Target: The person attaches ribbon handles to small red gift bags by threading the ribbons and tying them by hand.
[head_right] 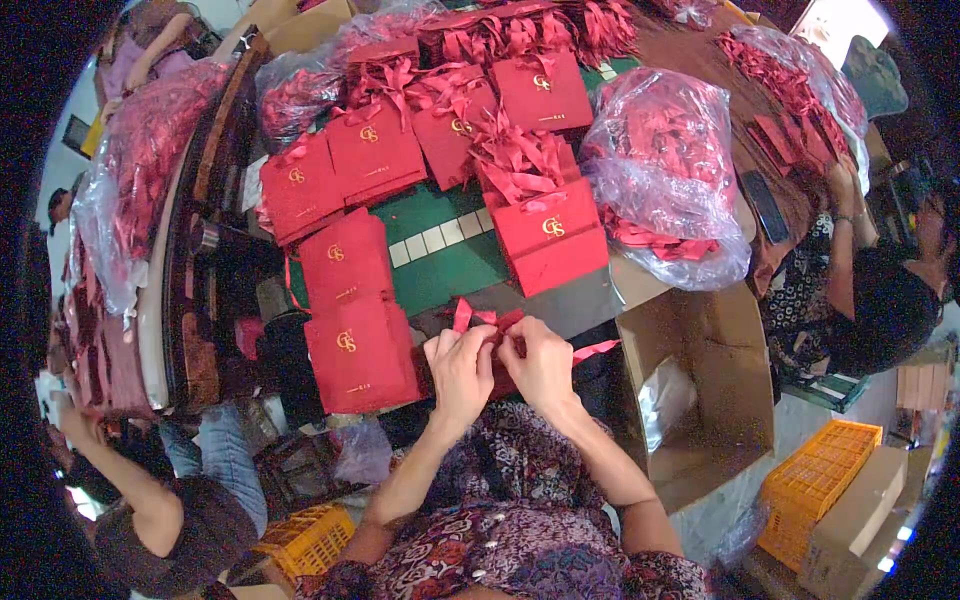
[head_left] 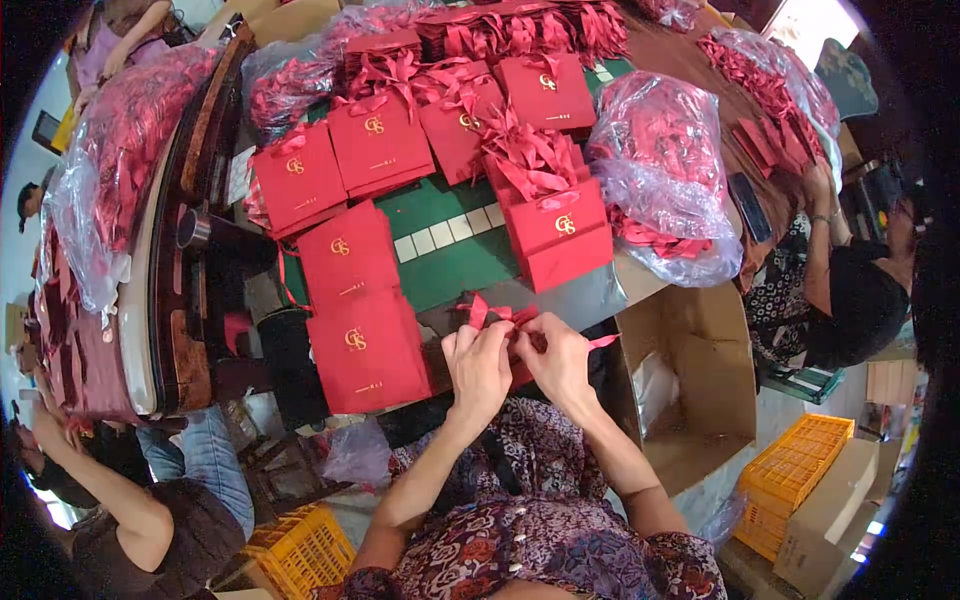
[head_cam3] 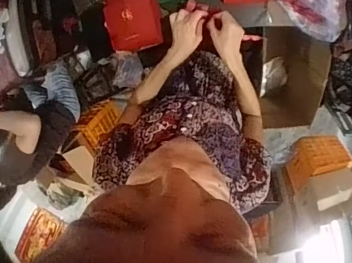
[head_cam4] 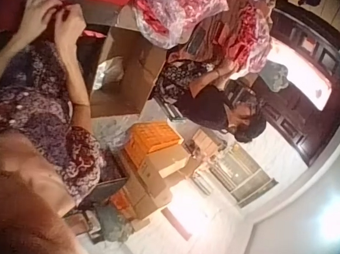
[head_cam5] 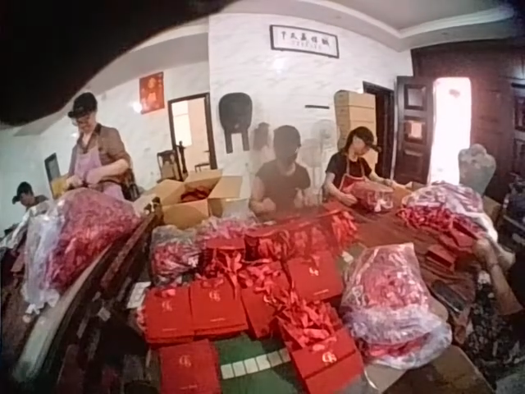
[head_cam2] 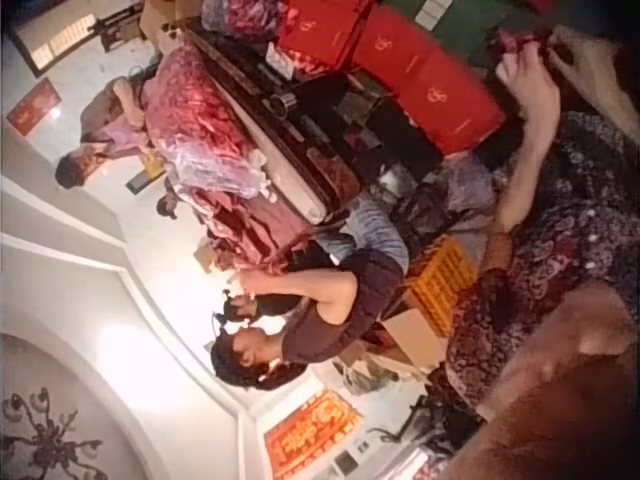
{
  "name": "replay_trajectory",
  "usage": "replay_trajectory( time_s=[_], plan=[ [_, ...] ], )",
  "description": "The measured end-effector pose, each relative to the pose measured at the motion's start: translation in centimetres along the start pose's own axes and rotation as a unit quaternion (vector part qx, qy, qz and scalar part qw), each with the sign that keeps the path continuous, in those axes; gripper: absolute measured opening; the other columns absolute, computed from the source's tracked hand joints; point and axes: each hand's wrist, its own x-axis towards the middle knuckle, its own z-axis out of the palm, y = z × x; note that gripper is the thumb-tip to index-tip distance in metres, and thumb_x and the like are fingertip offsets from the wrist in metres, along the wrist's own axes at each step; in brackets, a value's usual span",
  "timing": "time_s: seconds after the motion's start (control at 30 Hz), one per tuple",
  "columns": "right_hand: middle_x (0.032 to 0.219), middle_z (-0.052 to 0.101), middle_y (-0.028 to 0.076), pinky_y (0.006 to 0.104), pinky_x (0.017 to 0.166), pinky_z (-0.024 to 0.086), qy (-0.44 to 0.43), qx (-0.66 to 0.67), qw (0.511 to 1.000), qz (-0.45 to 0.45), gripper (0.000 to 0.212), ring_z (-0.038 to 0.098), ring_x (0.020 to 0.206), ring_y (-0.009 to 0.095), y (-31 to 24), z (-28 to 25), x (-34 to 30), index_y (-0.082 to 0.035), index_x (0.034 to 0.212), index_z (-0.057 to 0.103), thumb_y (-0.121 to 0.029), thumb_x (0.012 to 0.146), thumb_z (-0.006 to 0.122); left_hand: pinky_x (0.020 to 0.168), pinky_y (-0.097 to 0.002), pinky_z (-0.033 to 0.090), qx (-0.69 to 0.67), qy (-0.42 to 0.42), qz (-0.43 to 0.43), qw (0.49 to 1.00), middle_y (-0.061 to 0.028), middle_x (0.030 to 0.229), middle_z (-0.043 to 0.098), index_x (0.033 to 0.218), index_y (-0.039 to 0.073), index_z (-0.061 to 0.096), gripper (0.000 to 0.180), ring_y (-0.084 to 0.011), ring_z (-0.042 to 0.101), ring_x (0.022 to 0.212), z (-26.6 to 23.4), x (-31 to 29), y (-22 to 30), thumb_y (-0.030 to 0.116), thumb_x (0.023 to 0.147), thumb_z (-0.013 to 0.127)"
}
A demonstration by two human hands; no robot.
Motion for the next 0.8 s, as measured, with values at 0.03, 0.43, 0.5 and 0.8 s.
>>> replay_trajectory(
  time_s=[0.03, 0.43, 0.5, 0.8],
  plan=[
    [0.082, 0.067, 0.016, 0.0388, 0.063, 0.053, 0.013, -0.039, 0.999, -0.029, 0.011, 0.068, 0.071, 0.031, 0.2, 0.1, 0.0, -0.001, 0.087, 0.063, -0.007, 0.081, 0.071, 0.082, -0.0386, 0.037, 0.002, 0.003, 0.001, 1.0, -0.004, 0.093, 0.069, 0.104, 0.01, 0.067, 0.021, -0.0234, 0.057, 0.085, -0.1, 0.0, 0.3, 0.005, 0.084, 0.065],
    [0.09, 0.07, 0.016, 0.036, 0.066, 0.055, -0.047, 0.032, 0.997, -0.046, 0.01, 0.071, 0.079, 0.028, 0.1, -1.6, -0.1, 0.0, 0.096, 0.068, -0.006, 0.088, 0.07, 0.081, -0.0397, 0.038, -0.035, -0.013, -0.036, 0.999, -0.0006, 0.088, 0.068, 0.095, 0.011, 0.064, 0.019, -0.024, 0.059, 0.085, 0.1, -0.4, -0.3, 0.016, 0.08, 0.076],
    [0.09, 0.066, 0.015, 0.0353, 0.067, 0.054, -0.053, 0.061, 0.995, -0.058, 0.011, 0.068, 0.079, 0.03, -0.5, -2.7, 0.2, 0.0, 0.097, 0.069, -0.006, 0.088, 0.069, 0.08, -0.0399, 0.038, -0.046, -0.019, -0.044, 0.998, -0.0007, 0.086, 0.068, 0.094, 0.012, 0.064, 0.019, -0.0239, 0.059, 0.084, -0.4, -0.1, -0.6, 0.017, 0.081, 0.076],
    [0.089, 0.061, 0.011, 0.0397, 0.079, 0.046, -0.17, -0.032, 0.969, -0.175, 0.009, 0.057, 0.089, 0.031, 1.0, -4.4, 2.8, -0.004, 0.089, 0.072, -0.011, 0.083, 0.07, 0.08, -0.0386, 0.038, -0.012, -0.035, 0.112, 0.993, 0.0011, 0.081, 0.064, 0.086, 0.014, 0.065, 0.011, -0.0213, 0.057, 0.081, -1.2, 0.2, -0.2, 0.017, 0.079, 0.074]
  ],
)
